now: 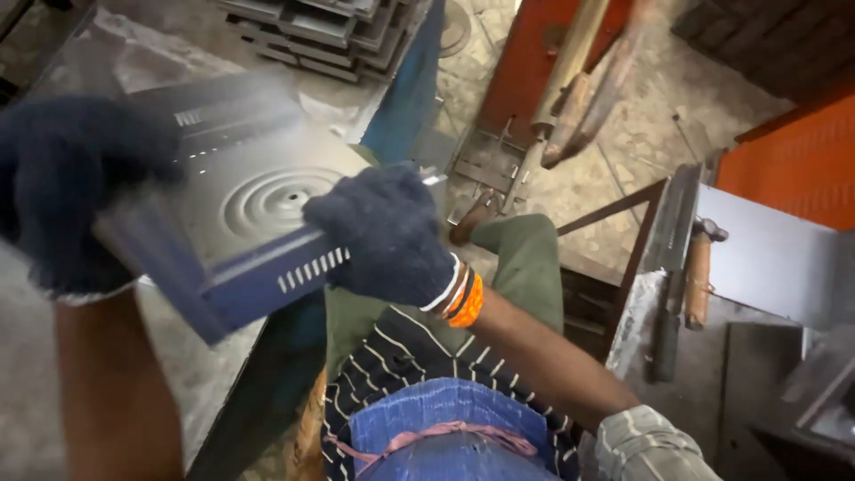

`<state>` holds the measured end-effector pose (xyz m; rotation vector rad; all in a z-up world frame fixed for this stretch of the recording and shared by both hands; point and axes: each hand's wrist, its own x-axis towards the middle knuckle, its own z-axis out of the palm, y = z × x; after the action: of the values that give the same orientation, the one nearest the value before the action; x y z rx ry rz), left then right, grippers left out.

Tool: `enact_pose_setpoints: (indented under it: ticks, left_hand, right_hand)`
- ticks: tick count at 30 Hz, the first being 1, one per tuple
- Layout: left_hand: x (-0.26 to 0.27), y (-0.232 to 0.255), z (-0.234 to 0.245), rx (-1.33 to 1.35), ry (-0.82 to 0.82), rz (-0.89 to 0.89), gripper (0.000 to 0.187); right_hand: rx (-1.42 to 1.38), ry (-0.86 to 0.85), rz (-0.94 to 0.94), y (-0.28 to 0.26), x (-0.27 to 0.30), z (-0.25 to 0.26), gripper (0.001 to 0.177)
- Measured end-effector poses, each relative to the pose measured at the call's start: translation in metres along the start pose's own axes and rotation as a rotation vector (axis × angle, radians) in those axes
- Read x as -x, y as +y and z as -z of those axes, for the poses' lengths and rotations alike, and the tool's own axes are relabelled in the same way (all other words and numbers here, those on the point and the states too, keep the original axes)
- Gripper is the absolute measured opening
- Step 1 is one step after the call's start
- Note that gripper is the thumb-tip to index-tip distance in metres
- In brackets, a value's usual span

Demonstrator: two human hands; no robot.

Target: The recorder uses a spot welding machine to join metal components together to assemble an enclosure.

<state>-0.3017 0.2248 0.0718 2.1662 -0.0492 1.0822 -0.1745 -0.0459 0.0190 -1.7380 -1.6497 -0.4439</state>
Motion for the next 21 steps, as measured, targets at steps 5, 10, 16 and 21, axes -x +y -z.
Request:
enact_pose_setpoints:
  ticks: [5,10,16,21]
  left_hand:
    - [-0.001,0.032,-0.103,-0.257,0.366,-0.271,0.033]
    - [0.05,0.053,-0.223,0.479,0.657,0.374,0.048]
    - [0.04,0.162,-0.301,1.136,-0.095,0.741,0.038]
    - [0.025,0.183,-0.314,1.092,-0.431,0.592,0.018]
  right_hand:
    - [0.061,0.404,-0.431,0.005,0.023,0.037,0.074]
    - [-0.393,0.671,-0.815,0.011,0.044,0.091,0.056]
    - [-0.28,0.975,-0.628,0.018,0.105,0.114,0.039]
    - [-1.469,1.202,-0.413,0.015,0.199,0.08,0.023]
